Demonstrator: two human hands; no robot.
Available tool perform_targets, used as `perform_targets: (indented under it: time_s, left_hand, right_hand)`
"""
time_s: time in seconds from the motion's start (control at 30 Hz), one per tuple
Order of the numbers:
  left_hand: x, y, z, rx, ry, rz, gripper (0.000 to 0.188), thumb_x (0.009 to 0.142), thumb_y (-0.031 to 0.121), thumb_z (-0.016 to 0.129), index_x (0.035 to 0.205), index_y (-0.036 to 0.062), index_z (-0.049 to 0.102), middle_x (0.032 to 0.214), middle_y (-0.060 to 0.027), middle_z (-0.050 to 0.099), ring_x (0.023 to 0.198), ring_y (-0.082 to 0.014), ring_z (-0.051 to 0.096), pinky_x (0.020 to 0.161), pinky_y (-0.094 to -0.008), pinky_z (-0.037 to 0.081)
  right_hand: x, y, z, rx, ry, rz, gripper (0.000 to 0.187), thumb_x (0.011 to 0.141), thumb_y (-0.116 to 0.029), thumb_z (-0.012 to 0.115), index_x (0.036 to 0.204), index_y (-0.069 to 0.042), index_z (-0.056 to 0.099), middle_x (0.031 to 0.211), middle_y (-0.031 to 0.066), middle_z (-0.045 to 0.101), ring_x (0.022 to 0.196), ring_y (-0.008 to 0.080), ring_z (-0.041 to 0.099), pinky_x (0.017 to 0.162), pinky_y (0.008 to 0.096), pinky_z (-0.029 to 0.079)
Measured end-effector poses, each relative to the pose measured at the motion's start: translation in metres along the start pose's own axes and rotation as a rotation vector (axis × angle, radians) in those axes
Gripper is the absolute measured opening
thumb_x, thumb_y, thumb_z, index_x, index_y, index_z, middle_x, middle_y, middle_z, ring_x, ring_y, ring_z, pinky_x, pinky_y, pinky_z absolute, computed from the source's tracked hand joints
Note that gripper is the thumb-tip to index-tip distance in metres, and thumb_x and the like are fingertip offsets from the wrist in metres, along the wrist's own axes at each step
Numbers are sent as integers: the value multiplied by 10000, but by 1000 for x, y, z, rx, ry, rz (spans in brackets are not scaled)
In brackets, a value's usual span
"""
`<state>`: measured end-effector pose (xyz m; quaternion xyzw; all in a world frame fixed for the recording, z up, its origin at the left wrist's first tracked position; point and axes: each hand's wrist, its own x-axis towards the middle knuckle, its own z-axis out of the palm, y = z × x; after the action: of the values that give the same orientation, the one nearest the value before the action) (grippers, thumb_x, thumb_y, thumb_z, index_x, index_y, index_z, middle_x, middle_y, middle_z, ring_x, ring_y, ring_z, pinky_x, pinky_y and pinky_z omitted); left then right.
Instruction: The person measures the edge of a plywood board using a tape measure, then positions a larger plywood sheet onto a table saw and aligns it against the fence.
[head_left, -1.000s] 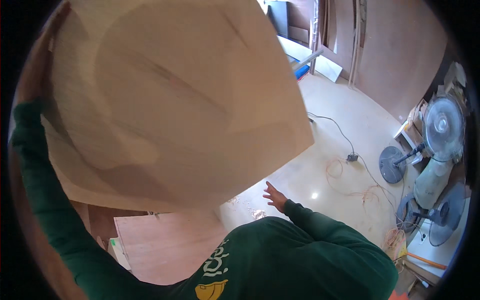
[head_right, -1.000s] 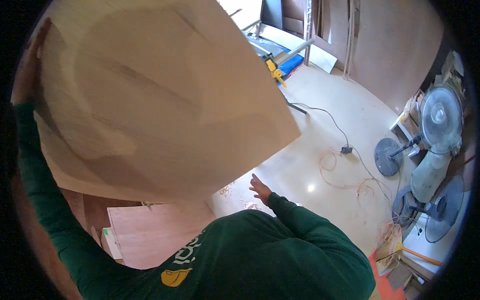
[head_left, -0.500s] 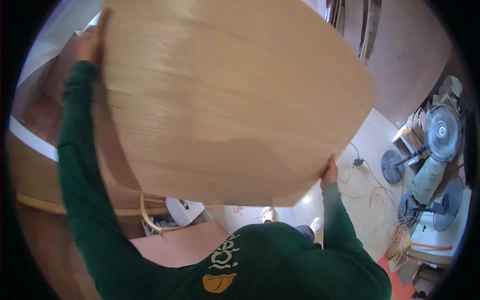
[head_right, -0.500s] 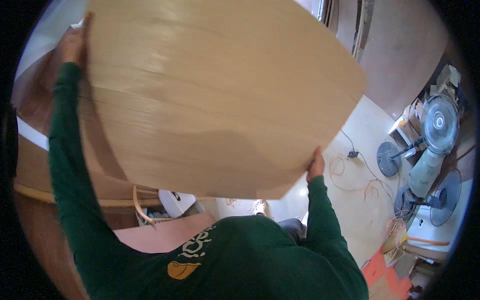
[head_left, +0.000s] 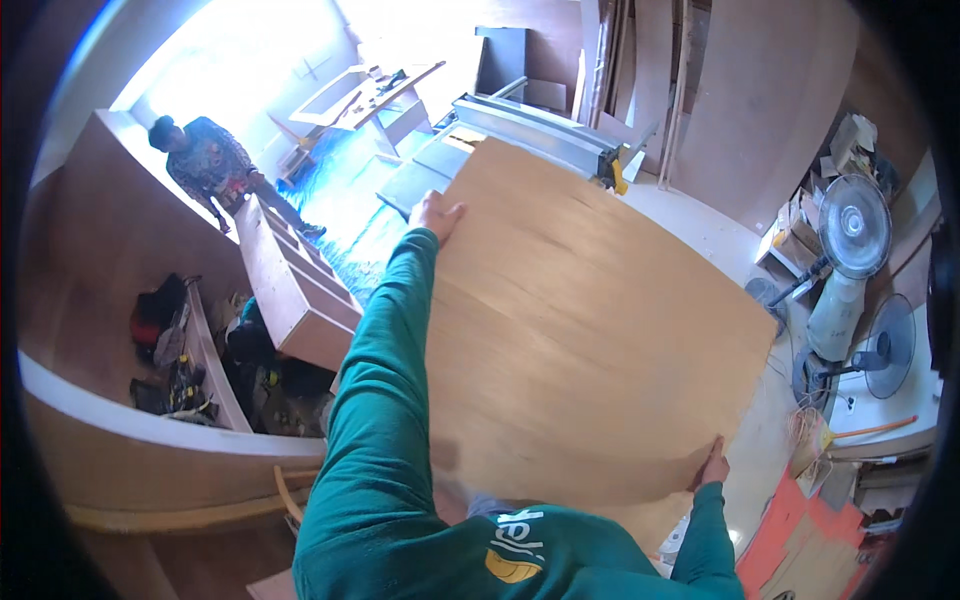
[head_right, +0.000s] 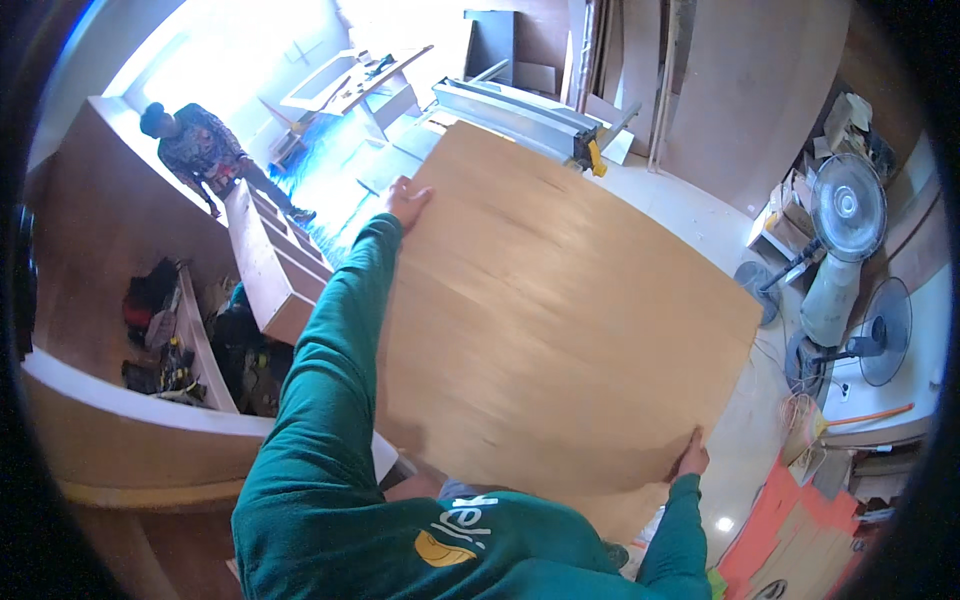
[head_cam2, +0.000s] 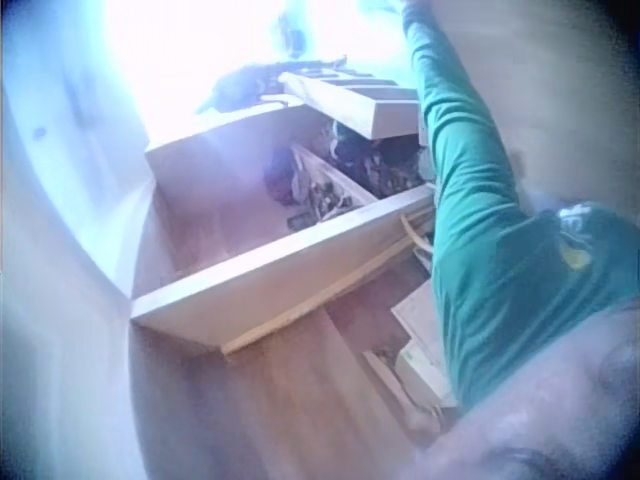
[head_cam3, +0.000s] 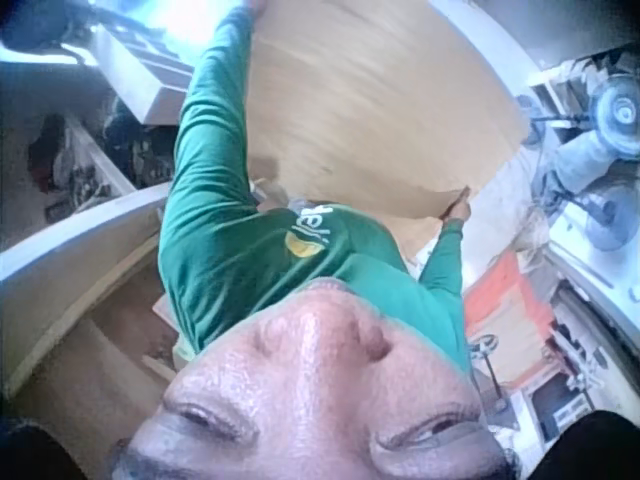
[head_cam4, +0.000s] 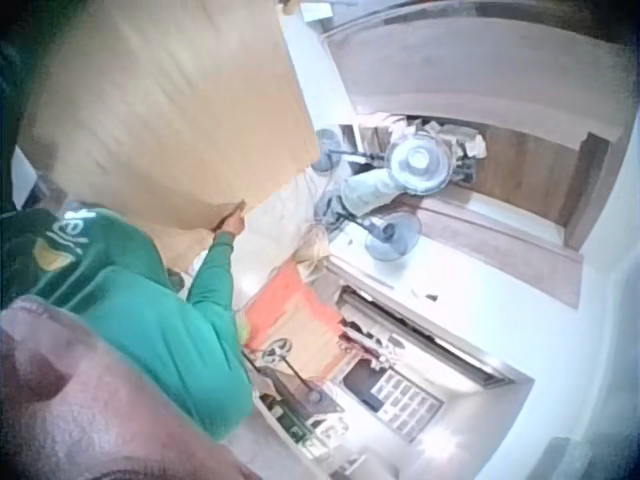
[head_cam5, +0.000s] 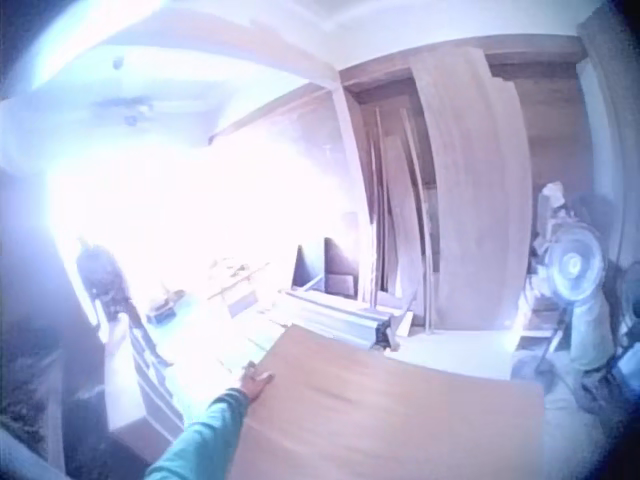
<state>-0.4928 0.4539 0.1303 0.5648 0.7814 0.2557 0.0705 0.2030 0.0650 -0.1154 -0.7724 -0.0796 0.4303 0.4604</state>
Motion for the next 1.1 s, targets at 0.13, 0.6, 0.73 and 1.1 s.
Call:
perform_targets:
  time_s: [0.13,0.6,0.73,1.1]
  left_hand:
    - [44,-5,48,29,-114,97,693,835,548,735,1222,-17,628,1169,-247,690,1139,-391,651,989,-437,519]
    - [170,-13,163,228,-117,210,558,887,566,630,955,36,791,1124,-222,708,1163,-361,612,1039,-425,474]
    - [182,-13,176,331,-159,250,559,880,593,628,985,72,803,1091,-185,710,1201,-333,554,1069,-401,439]
    - [171,-5,169,226,-206,124,628,832,589,724,1071,9,753,1223,-190,592,1207,-328,536,1037,-417,467]
  right_hand:
    - [-33,12,5,-114,179,19,675,898,-646,666,1075,5,638,1049,119,689,900,240,678,826,367,557]
    - [-91,-20,69,-156,376,20,883,865,-717,641,1100,133,674,1082,150,674,990,253,590,894,403,470]
    - [-95,-35,72,-286,423,59,875,855,-714,659,1145,112,659,1101,150,684,1046,242,611,932,400,477]
    - [-75,-82,70,-263,354,30,896,853,-701,674,1125,152,661,1163,184,678,1059,239,603,942,390,468]
